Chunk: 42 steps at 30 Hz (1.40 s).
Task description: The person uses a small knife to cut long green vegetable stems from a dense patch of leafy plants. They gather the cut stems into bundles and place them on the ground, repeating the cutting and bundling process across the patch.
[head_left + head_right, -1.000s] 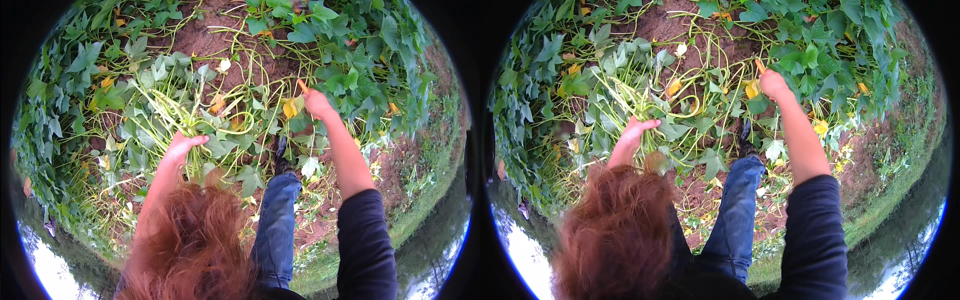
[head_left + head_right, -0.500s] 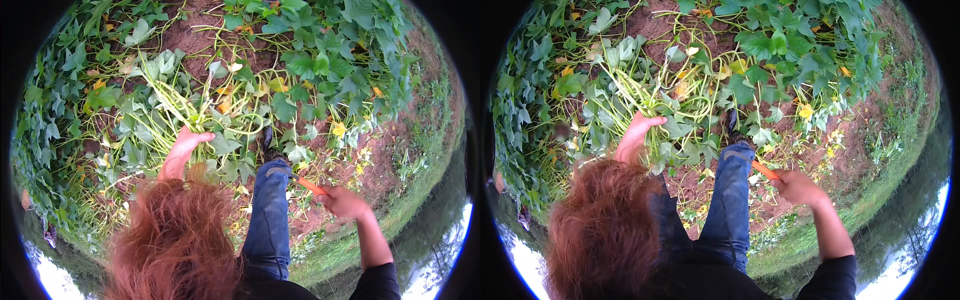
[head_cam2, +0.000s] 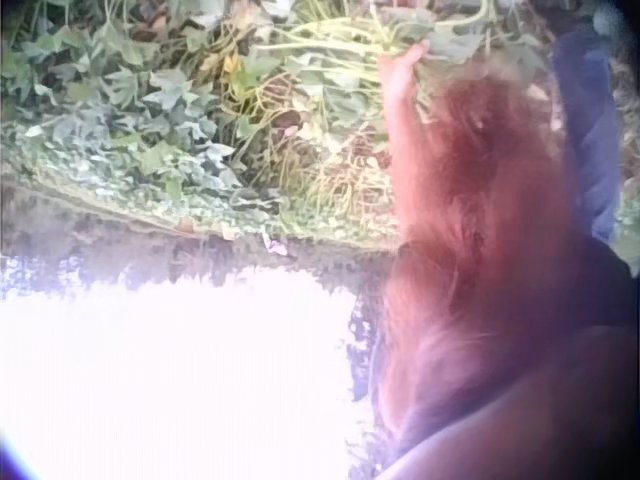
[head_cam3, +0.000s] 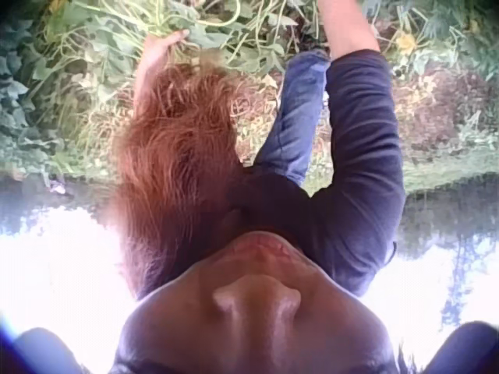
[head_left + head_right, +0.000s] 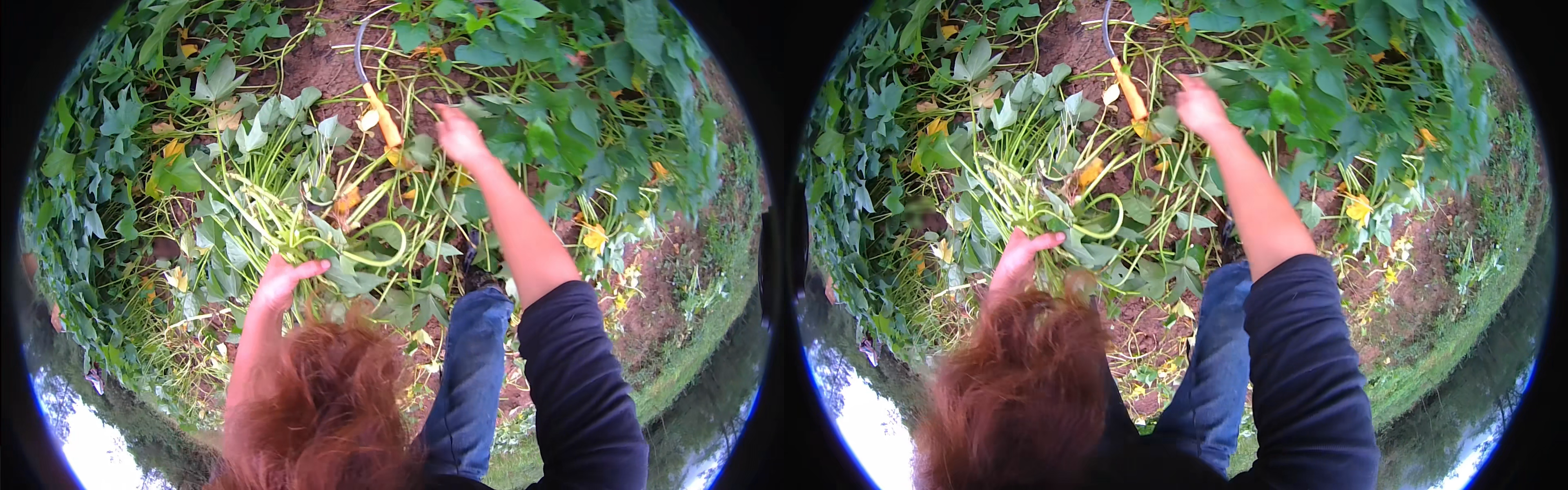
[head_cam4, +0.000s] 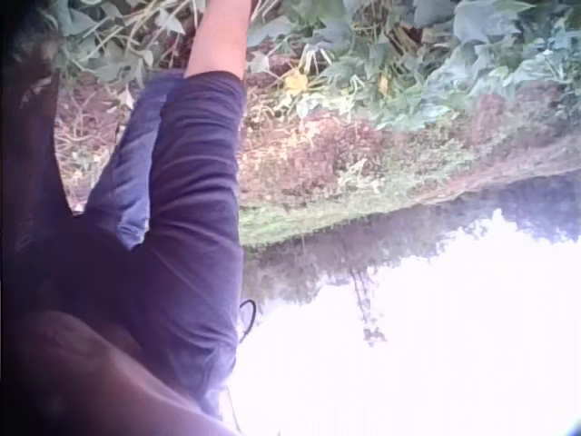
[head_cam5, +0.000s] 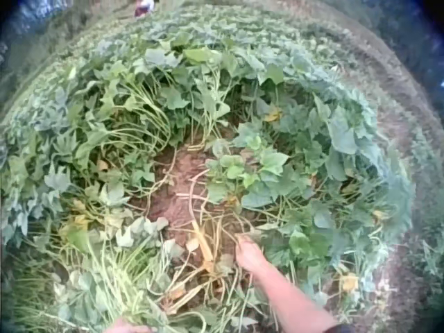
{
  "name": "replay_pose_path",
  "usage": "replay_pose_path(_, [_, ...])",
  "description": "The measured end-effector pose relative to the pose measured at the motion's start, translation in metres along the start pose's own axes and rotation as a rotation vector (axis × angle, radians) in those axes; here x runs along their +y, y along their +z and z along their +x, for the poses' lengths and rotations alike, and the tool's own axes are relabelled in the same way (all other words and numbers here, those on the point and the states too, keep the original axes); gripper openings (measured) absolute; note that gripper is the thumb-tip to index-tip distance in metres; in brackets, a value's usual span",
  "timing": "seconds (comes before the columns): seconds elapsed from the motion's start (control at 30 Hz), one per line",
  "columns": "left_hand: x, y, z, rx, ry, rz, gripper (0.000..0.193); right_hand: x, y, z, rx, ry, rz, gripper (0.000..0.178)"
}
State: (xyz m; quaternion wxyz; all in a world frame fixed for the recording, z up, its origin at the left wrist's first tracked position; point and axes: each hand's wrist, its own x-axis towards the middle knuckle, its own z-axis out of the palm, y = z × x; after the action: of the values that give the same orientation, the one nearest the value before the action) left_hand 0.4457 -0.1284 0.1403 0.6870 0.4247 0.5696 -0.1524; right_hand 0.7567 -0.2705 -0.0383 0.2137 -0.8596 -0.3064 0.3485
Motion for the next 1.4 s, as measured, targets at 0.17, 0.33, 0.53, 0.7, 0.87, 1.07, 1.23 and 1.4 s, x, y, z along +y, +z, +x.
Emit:
replay_pose_path(0.17, [-0.022, -0.016, 0.025, -0.029, -0.032, 0.099, 0.046, 0.099, 0.004, 0.035, -0.192, 0.299, -0.501, 0.074])
replay_pose_path(0.33, [-0.019, -0.019, 0.032, -0.012, -0.224, 0.39, 0.058, 0.121, -0.023, -0.019, -0.324, 0.179, -0.5, 0.039])
replay_pose_path(0.53, [-0.004, -0.029, -0.009, -0.052, 0.051, -0.071, 0.076, 0.053, -0.141, -0.205, -0.299, 0.036, -0.52, 0.027])
replay_pose_path(0.7, [0.047, -0.063, -0.106, -0.073, 0.261, -0.243, 0.069, -0.069, -0.321, -0.327, 0.108, 0.131, -0.61, 0.028])
replay_pose_path(0.87, [0.104, -0.15, -0.22, -0.044, 0.504, -0.394, 0.05, -0.197, -0.435, -0.402, 0.434, 0.433, -0.782, 0.04])
replay_pose_path(1.07, [0.203, -0.175, -0.34, -0.158, 0.942, -0.454, 0.044, -0.277, -0.507, -0.514, 0.969, -0.035, -0.739, 0.024])
replay_pose_path(1.23, [0.228, -0.181, -0.417, -0.103, 1.133, -0.6, 0.042, -0.441, -0.413, -0.464, 0.809, -0.802, -0.706, 0.018])
replay_pose_path(1.4, [0.231, -0.111, -0.46, -0.11, 1.216, -0.462, 0.05, -0.544, -0.36, -0.433, 0.894, -1.189, -0.531, 0.019])
